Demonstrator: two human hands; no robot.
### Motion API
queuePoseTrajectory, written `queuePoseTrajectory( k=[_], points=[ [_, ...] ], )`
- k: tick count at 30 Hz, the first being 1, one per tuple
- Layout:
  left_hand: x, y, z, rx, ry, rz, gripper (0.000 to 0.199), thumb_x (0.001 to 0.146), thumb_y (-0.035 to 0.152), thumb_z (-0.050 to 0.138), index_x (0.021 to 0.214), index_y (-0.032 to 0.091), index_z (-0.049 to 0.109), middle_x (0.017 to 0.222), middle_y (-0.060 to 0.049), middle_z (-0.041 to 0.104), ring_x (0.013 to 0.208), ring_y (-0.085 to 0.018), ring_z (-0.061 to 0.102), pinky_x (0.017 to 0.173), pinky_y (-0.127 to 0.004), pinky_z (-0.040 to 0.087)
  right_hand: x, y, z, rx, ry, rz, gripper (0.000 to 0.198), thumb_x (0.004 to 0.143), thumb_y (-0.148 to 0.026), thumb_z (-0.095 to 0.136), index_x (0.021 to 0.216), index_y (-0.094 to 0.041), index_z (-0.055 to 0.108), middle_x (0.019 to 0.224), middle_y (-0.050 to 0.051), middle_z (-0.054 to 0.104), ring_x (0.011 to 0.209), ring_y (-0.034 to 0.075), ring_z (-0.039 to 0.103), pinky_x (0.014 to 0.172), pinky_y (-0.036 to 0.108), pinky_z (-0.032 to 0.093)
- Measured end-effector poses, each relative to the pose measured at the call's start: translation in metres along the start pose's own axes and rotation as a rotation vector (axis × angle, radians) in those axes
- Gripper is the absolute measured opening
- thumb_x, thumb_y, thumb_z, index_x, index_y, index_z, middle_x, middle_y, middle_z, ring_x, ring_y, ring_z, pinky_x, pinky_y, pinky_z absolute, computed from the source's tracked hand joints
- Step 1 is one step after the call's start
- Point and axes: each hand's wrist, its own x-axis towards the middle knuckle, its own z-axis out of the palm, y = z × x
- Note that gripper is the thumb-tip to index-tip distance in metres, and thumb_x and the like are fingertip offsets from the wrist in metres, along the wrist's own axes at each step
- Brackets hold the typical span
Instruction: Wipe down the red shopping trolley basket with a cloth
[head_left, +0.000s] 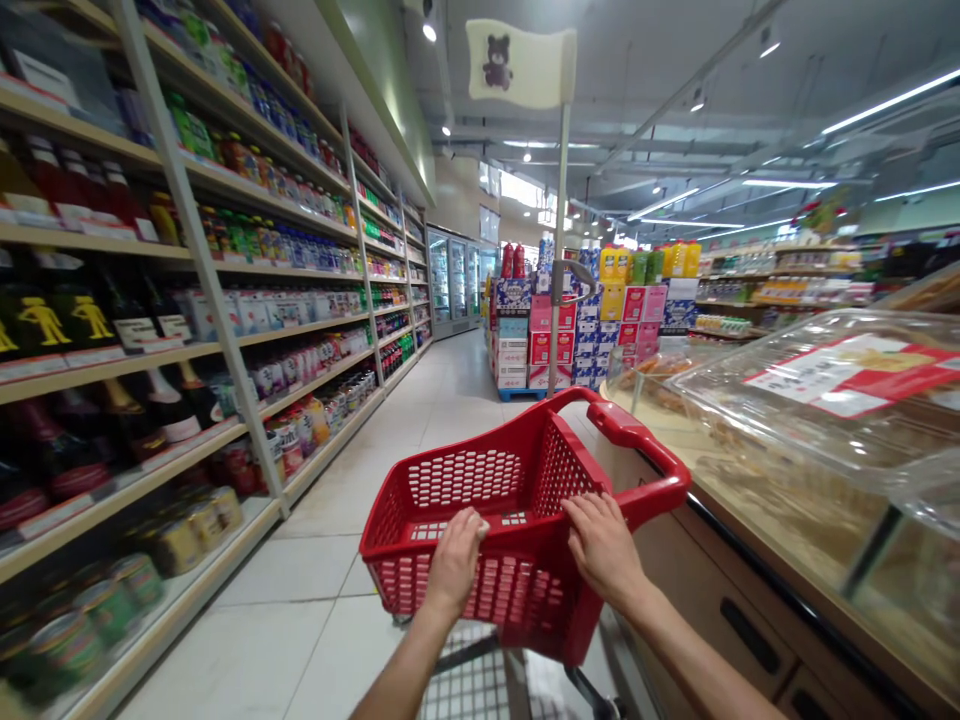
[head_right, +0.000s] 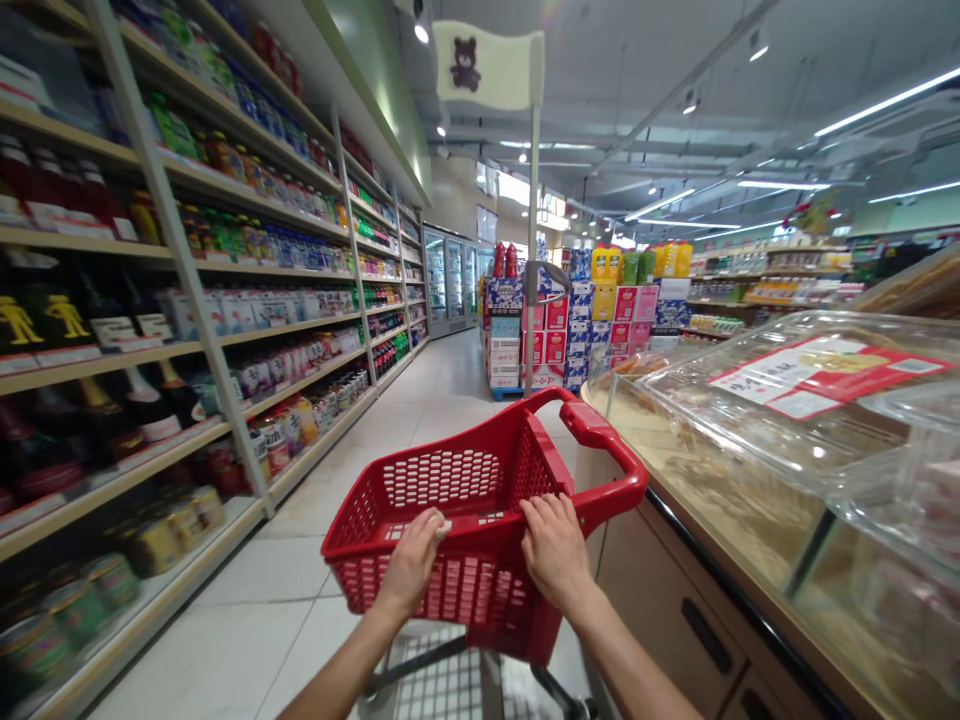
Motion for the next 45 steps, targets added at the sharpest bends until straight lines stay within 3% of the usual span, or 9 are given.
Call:
queuePoseTrajectory(
  k=[2, 8, 16, 23, 28, 30, 37, 43, 45],
  points=[
    [0.0, -0.003, -0.001, 0.044, 0.025, -0.027, 0.028, 0.086, 0.026, 0.031, 0.097, 0.019, 0.056, 0.102, -0.008, 0.061, 0.1, -0.018, 0.055, 0.084, -0.04, 0.049, 0.0, -0.006, 0.0, 0.001, -0.018, 0.013, 0.036, 0.072, -0.018, 0.045, 0.104, -0.02, 0.06, 0.105, 0.003, 0.061, 0.101, 0.022, 0.047, 0.098, 0.038, 0.022],
    [0.02, 0.061, 0.039, -0.029, -0.057, 0.128, 0.03, 0.086, 0.021, 0.03, 0.104, 0.017, 0.054, 0.113, -0.008, 0.057, 0.112, -0.017, 0.046, 0.092, -0.036, 0.044, -0.004, -0.008, 0.004, 0.008, -0.024, -0.019, 0.037, 0.07, -0.016, 0.046, 0.103, -0.021, 0.06, 0.107, 0.001, 0.061, 0.101, 0.02, 0.047, 0.099, 0.036, 0.019],
    [-0.013, -0.025, -0.017, 0.091, 0.03, -0.074, 0.029, 0.085, 0.022, 0.032, 0.1, 0.02, 0.057, 0.109, -0.007, 0.059, 0.109, -0.02, 0.049, 0.09, -0.044, 0.044, -0.007, -0.013, 0.004, -0.009, 0.008, 0.007, 0.035, 0.071, -0.014, 0.044, 0.101, -0.021, 0.061, 0.104, 0.003, 0.062, 0.102, 0.022, 0.047, 0.1, 0.041, 0.016],
    [0.011, 0.046, 0.029, -0.032, -0.072, 0.097, 0.031, 0.085, 0.018, 0.031, 0.107, 0.019, 0.053, 0.116, -0.007, 0.056, 0.115, -0.015, 0.043, 0.095, -0.036, 0.041, -0.01, -0.015, 0.009, 0.031, 0.022, -0.013, 0.037, 0.07, -0.012, 0.044, 0.101, -0.022, 0.06, 0.105, 0.001, 0.062, 0.103, 0.019, 0.048, 0.101, 0.039, 0.014],
    [-0.012, -0.024, -0.015, 0.076, 0.021, -0.022, 0.028, 0.085, 0.021, 0.033, 0.1, 0.019, 0.057, 0.108, -0.007, 0.06, 0.108, -0.019, 0.05, 0.091, -0.042, 0.045, -0.014, -0.009, 0.008, 0.037, 0.053, 0.004, 0.036, 0.07, -0.012, 0.044, 0.1, -0.021, 0.061, 0.105, 0.002, 0.062, 0.102, 0.02, 0.048, 0.101, 0.039, 0.014],
    [-0.014, -0.032, -0.019, 0.114, 0.05, -0.08, 0.029, 0.085, 0.02, 0.032, 0.098, 0.019, 0.057, 0.105, -0.008, 0.061, 0.106, -0.02, 0.051, 0.089, -0.046, 0.044, -0.014, -0.013, 0.008, 0.026, 0.066, 0.016, 0.035, 0.07, -0.013, 0.045, 0.099, -0.02, 0.061, 0.103, 0.002, 0.062, 0.102, 0.021, 0.048, 0.101, 0.04, 0.014],
    [0.01, 0.054, 0.03, -0.022, -0.081, 0.141, 0.033, 0.084, 0.014, 0.03, 0.108, 0.018, 0.053, 0.117, -0.007, 0.055, 0.116, -0.017, 0.041, 0.095, -0.038, 0.041, -0.016, -0.015, 0.012, 0.01, 0.08, -0.033, 0.038, 0.07, -0.012, 0.044, 0.102, -0.022, 0.06, 0.104, 0.002, 0.062, 0.101, 0.02, 0.048, 0.101, 0.04, 0.014],
    [-0.016, -0.039, -0.027, 0.135, 0.054, -0.059, 0.03, 0.084, 0.02, 0.031, 0.097, 0.018, 0.058, 0.105, -0.009, 0.061, 0.106, -0.021, 0.052, 0.089, -0.046, 0.044, -0.018, -0.011, 0.01, 0.022, 0.111, -0.009, 0.037, 0.07, -0.011, 0.042, 0.1, -0.023, 0.061, 0.102, 0.002, 0.063, 0.1, 0.021, 0.049, 0.101, 0.042, 0.015],
    [-0.017, -0.043, -0.028, 0.162, 0.076, -0.102, 0.031, 0.084, 0.019, 0.029, 0.097, 0.018, 0.058, 0.104, -0.009, 0.061, 0.104, -0.022, 0.052, 0.087, -0.049, 0.045, -0.017, -0.015, 0.011, 0.027, 0.124, 0.012, 0.036, 0.071, -0.012, 0.043, 0.099, -0.023, 0.062, 0.101, 0.003, 0.063, 0.1, 0.021, 0.049, 0.101, 0.043, 0.015]
  ],
)
